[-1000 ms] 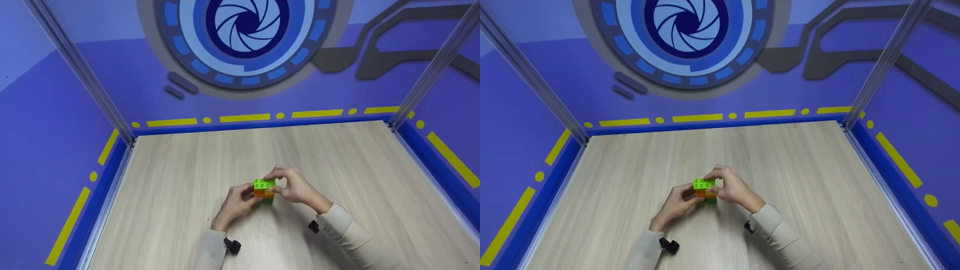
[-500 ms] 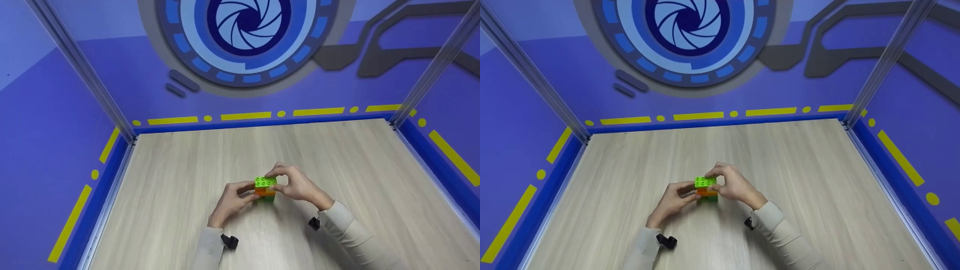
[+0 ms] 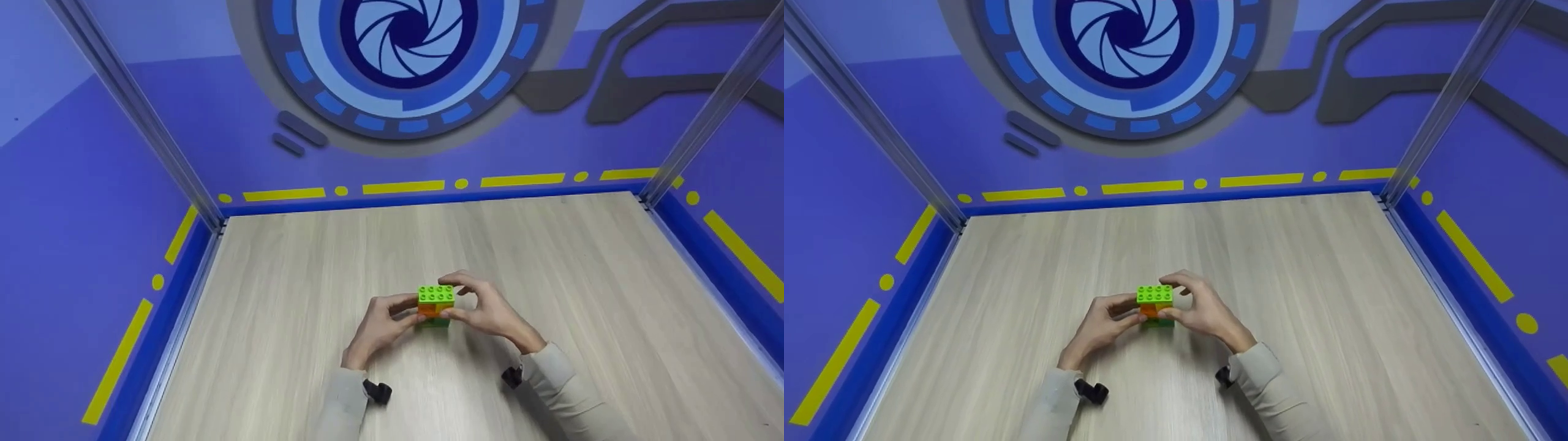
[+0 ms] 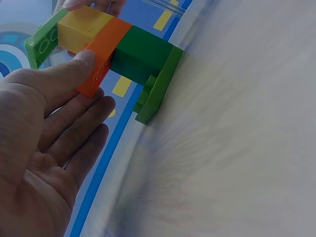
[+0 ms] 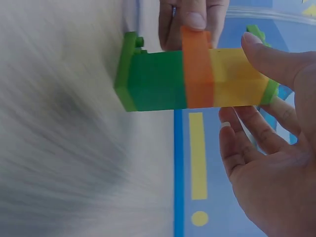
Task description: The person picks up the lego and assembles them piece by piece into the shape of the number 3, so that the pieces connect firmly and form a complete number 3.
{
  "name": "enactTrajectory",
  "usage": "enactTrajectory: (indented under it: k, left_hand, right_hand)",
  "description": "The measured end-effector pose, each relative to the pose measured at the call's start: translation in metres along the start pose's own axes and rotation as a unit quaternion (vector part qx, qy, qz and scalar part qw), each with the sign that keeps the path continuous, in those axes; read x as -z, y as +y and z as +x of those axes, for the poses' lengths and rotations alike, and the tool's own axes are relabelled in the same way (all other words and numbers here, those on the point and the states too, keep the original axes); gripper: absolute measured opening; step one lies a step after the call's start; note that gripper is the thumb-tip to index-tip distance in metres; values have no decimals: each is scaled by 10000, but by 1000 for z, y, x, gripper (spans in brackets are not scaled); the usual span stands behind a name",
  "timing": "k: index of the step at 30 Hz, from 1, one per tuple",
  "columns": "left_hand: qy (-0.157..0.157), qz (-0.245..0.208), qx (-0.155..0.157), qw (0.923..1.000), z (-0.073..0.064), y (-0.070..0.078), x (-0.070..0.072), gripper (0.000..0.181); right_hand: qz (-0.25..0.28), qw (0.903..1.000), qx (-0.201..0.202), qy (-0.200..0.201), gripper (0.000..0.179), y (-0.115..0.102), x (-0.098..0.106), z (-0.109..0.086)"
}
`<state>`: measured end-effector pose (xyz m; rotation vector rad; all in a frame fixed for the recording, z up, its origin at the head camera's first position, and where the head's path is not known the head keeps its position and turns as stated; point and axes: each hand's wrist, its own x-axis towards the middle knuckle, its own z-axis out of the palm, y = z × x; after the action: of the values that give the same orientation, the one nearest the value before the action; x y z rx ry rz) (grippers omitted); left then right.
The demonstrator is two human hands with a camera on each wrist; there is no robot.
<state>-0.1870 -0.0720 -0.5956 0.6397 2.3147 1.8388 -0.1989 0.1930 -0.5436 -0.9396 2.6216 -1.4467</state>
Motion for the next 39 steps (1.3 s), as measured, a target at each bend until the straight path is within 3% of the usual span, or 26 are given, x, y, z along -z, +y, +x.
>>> enactTrajectory:
  k: [14,29,39]
  left_hand:
    - [-20,117,46,9999,-2,1,1,40]
    - [-3,64,131,9999,-1,3,1,41]
    - [-4,-50,98,9999,-1,8,1,42]
  right_hand:
    - [765,9953,-580,149,45,23,-18,-13]
    - [1270,9865,-1016,174,36,26,-18,-20]
    - [1285,9877,-880,135,34,25,-15,-18]
